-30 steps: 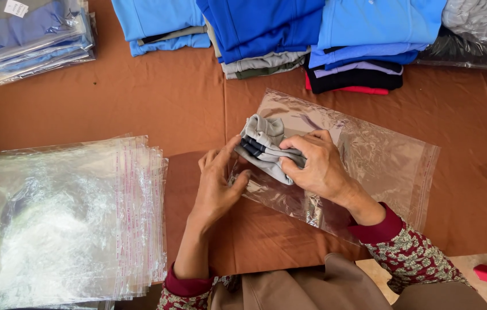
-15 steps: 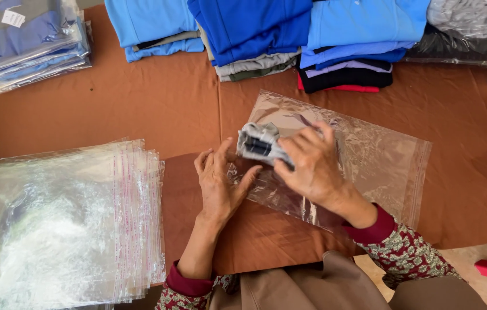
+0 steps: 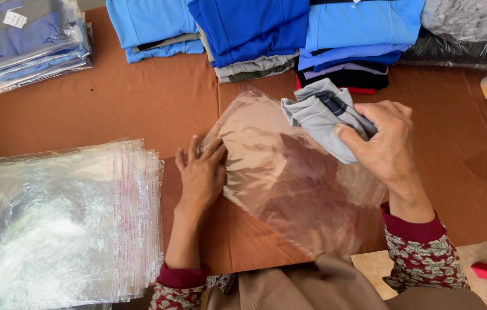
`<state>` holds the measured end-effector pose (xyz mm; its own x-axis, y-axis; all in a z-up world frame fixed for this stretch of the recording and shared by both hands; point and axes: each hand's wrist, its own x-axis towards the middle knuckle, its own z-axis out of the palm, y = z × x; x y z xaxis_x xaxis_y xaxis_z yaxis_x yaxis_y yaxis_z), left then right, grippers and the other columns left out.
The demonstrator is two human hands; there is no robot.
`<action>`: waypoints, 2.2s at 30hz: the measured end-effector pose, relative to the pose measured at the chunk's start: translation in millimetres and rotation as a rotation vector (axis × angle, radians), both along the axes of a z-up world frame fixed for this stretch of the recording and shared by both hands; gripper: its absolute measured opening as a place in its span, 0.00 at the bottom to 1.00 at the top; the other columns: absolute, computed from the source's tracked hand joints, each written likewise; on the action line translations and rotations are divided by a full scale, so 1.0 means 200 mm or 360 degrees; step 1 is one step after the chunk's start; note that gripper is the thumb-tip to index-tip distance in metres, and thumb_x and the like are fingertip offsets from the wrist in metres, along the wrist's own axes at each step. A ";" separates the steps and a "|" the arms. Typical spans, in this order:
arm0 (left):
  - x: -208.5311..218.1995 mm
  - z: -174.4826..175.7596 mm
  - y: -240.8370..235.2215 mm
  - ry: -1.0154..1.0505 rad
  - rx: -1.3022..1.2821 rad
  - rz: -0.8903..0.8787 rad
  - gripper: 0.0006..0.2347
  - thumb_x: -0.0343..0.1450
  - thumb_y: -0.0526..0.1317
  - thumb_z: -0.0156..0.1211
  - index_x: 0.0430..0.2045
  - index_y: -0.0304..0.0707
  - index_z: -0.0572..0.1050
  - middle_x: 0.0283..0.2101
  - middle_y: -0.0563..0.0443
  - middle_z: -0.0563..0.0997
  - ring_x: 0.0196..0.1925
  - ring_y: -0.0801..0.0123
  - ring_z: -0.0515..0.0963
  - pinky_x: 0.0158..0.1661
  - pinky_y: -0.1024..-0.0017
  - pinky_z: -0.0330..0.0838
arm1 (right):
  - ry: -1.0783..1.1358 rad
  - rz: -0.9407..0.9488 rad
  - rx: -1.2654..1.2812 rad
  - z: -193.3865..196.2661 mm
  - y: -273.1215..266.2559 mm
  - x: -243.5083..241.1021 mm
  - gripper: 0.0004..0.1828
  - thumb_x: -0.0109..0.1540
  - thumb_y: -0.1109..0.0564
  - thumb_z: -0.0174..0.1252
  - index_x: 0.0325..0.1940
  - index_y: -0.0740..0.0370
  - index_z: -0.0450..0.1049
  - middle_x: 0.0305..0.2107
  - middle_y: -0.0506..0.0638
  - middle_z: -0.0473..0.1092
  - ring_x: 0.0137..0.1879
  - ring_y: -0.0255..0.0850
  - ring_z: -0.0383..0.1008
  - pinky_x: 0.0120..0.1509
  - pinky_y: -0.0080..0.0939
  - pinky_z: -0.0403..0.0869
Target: Packaging folded underwear into clear plastic bags at a packaging station
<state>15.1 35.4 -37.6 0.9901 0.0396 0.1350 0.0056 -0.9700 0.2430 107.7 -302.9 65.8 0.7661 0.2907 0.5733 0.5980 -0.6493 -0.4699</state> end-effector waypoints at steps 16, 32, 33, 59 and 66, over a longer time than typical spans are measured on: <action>0.60 -0.27 0.56 -0.0050 0.0371 0.0235 0.19 0.65 0.39 0.63 0.50 0.67 0.78 0.61 0.71 0.76 0.76 0.48 0.55 0.67 0.33 0.46 | 0.0141 -0.0078 0.0253 -0.21 -0.01 0.09 0.16 0.55 0.54 0.75 0.44 0.61 0.82 0.30 0.61 0.72 0.38 0.55 0.74 0.38 0.45 0.71; 0.08 -0.05 -0.53 -0.0480 -0.0326 -0.0306 0.20 0.62 0.60 0.68 0.30 0.43 0.76 0.36 0.49 0.73 0.55 0.49 0.69 0.60 0.43 0.51 | 0.0217 -0.0125 0.0177 -0.24 -0.05 0.09 0.16 0.57 0.53 0.73 0.46 0.58 0.82 0.32 0.59 0.72 0.43 0.53 0.74 0.42 0.44 0.71; 0.07 -0.03 -0.55 -0.0500 -0.0348 -0.0311 0.20 0.62 0.59 0.69 0.29 0.44 0.75 0.35 0.49 0.72 0.54 0.50 0.69 0.58 0.44 0.51 | 0.0222 -0.0130 0.0187 -0.25 -0.06 0.09 0.16 0.57 0.53 0.73 0.46 0.58 0.82 0.32 0.59 0.72 0.44 0.53 0.74 0.42 0.45 0.71; 0.10 0.08 -0.48 0.0090 -0.1476 0.0173 0.07 0.68 0.41 0.62 0.34 0.50 0.86 0.32 0.47 0.83 0.39 0.54 0.84 0.41 0.60 0.77 | 0.0446 0.0243 0.0509 -0.13 -0.07 0.02 0.13 0.56 0.60 0.73 0.42 0.65 0.79 0.29 0.51 0.66 0.39 0.36 0.60 0.47 0.35 0.64; 0.09 0.06 -0.53 0.0119 -0.1274 -0.0021 0.06 0.66 0.41 0.62 0.32 0.50 0.84 0.33 0.42 0.83 0.40 0.43 0.84 0.38 0.53 0.78 | 0.0521 0.0143 0.0703 -0.05 -0.04 -0.03 0.13 0.57 0.61 0.71 0.43 0.64 0.78 0.28 0.47 0.63 0.36 0.30 0.56 0.41 0.30 0.63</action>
